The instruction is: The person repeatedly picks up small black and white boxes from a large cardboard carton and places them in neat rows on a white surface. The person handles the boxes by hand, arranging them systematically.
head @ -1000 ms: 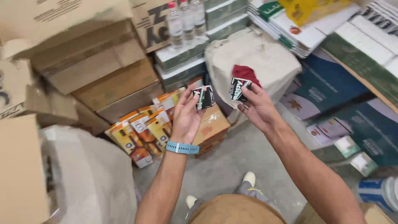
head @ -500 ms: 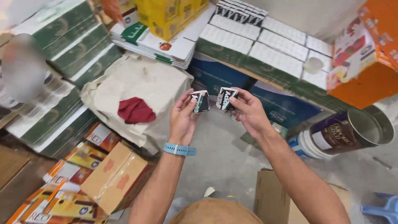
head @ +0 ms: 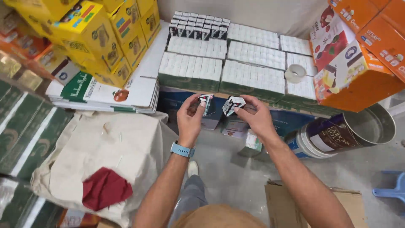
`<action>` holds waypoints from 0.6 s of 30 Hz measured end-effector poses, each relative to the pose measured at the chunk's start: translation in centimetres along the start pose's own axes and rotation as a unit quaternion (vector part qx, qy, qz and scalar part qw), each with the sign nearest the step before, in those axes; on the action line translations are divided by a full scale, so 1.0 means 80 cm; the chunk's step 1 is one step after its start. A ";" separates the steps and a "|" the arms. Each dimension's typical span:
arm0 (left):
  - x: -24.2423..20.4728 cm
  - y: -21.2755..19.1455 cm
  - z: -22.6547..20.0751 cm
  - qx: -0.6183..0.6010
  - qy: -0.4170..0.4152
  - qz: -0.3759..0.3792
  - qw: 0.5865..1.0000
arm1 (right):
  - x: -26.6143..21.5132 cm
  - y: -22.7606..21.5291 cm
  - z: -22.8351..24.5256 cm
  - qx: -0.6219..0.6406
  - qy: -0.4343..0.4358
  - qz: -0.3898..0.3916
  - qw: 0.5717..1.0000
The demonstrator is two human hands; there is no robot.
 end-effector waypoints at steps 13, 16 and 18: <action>0.282 0.115 0.050 0.121 0.051 0.164 0.978 | 0.259 0.078 -0.035 -0.066 0.026 -0.067 0.995; 0.343 0.152 0.081 0.181 0.072 0.155 0.968 | 0.336 0.082 -0.067 -0.090 0.023 -0.068 0.993; 0.377 0.178 0.105 0.268 0.117 0.147 0.945 | 0.385 0.080 -0.080 -0.149 0.015 -0.063 0.987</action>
Point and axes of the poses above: each hand's wrist, its own x-axis towards the middle knuckle, its own y-axis out of the palm, z = x × y, the point moved 1 cm from there along x, towards the middle knuckle, and after that the axes turned 10 degrees about -z, right-handed, at the moved point
